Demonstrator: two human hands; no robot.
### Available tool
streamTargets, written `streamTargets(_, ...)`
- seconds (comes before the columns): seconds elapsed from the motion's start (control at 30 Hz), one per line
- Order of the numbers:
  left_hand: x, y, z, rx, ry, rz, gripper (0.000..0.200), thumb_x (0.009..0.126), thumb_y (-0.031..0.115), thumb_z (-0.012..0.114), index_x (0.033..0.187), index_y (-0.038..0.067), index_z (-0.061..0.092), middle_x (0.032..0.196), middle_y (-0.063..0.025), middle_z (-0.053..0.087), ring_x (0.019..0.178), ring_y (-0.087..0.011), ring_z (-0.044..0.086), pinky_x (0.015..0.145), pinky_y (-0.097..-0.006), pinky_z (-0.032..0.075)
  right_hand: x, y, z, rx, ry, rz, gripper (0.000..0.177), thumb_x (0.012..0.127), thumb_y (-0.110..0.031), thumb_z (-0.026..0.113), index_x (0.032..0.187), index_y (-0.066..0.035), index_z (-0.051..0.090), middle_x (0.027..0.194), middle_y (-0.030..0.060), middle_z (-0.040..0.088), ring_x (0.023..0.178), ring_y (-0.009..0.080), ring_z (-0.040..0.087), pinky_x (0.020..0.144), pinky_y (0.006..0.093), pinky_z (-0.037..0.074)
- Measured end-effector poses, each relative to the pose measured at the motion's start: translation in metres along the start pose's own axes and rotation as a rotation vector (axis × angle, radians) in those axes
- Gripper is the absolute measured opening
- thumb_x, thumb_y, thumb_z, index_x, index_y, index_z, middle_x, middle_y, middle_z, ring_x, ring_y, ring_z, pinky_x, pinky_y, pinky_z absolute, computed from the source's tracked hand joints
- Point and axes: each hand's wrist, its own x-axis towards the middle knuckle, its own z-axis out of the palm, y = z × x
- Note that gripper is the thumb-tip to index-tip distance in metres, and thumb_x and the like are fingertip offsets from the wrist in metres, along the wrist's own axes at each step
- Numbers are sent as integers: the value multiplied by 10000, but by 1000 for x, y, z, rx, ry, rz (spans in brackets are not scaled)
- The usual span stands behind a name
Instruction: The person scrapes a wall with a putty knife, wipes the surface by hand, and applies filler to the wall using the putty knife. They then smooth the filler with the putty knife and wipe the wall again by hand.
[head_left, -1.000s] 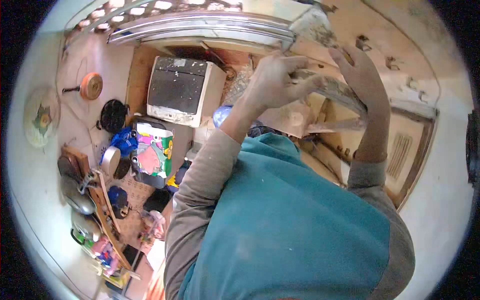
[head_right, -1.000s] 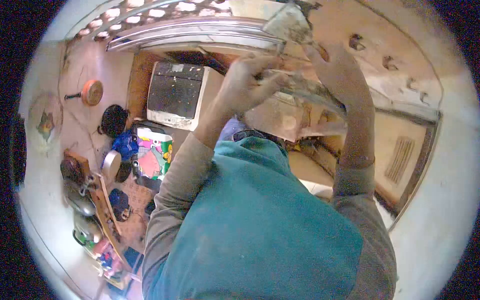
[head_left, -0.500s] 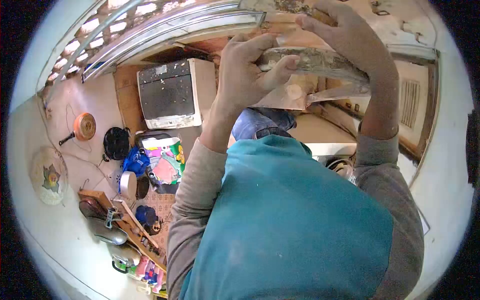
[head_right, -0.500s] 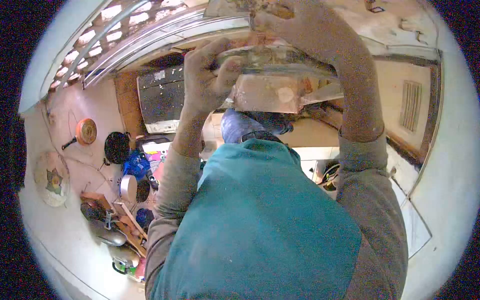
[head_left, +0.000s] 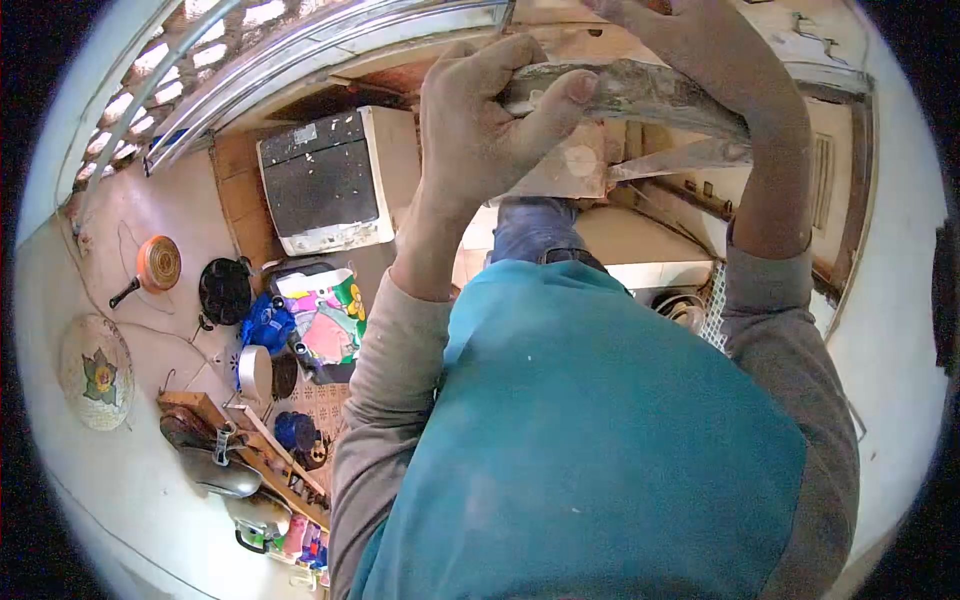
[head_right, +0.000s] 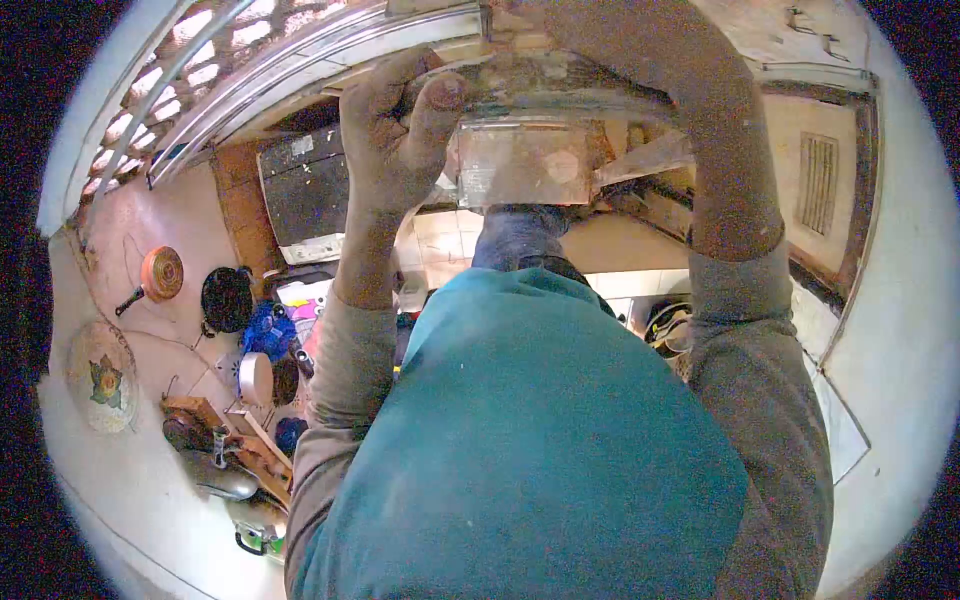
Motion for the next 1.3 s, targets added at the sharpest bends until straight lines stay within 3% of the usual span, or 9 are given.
streamTargets(0.2,2,6,-3,-55,-8,-25,306,827,337,730,827,34,688,647,-156,585,590,-307,524,582,-379,434,-6,-16,-13,88,-36,120,405,916,-344,617,993,54,621,866,265,643,827,371,643,757,437,494)
streamTargets(0.4,-2,3,-5,-50,0,12,321,902,293,680,833,-20,660,617,-71,564,579,-148,471,551,-311,388,-13,-11,-14,105,90,-32,412,924,-345,608,880,63,633,816,269,646,804,412,646,734,480,510)
streamTargets(0.47,-4,4,-4,-3,-19,-11,470,993,391,479,793,-18,593,610,6,446,587,-106,412,529,-280,317,-7,-2,3,42,222,-76,417,926,-351,600,874,61,646,799,283,648,789,429,652,746,493,518)
streamTargets(0.5,-3,6,-1,-82,64,37,354,954,274,625,767,-22,570,604,-37,460,601,-90,394,541,-261,332,-6,2,8,45,215,-84,417,926,-351,600,874,61,646,799,283,648,789,429,652,746,493,518)
streamTargets(0.87,-14,-5,1,-91,168,-39,387,1025,301,512,795,2,594,601,56,452,568,-42,397,511,-224,309,-12,1,4,129,337,-221,383,928,-310,581,809,46,652,730,254,645,713,406,658,701,485,539)
streamTargets(0.9,-22,-7,-6,-60,110,-300,543,1009,396,500,1219,-93,611,956,-98,685,805,-126,624,659,-256,504,-10,2,7,134,328,-234,383,928,-310,581,809,46,652,730,254,645,713,406,658,701,485,539)
streamTargets(1.07,-22,-20,-5,23,209,-141,529,1017,375,459,1202,-100,602,956,-112,677,803,-137,617,658,-258,504,-3,9,21,79,543,-368,348,921,-291,582,786,21,655,713,230,650,691,383,665,663,469,542)
streamTargets(1.2,-24,-21,-8,-38,158,-336,492,1013,362,436,1134,-79,616,954,-127,687,856,-197,640,727,-295,532,-3,5,14,112,419,-339,330,916,-283,587,773,8,649,686,208,646,654,376,660,632,467,539)
streamTargets(1.3,-22,-23,-7,179,230,-113,421,1003,320,458,1098,-55,621,876,-114,678,840,-205,645,696,-291,532,-1,9,23,143,538,-395,319,911,-276,596,750,-4,640,659,195,636,622,372,652,607,465,538)
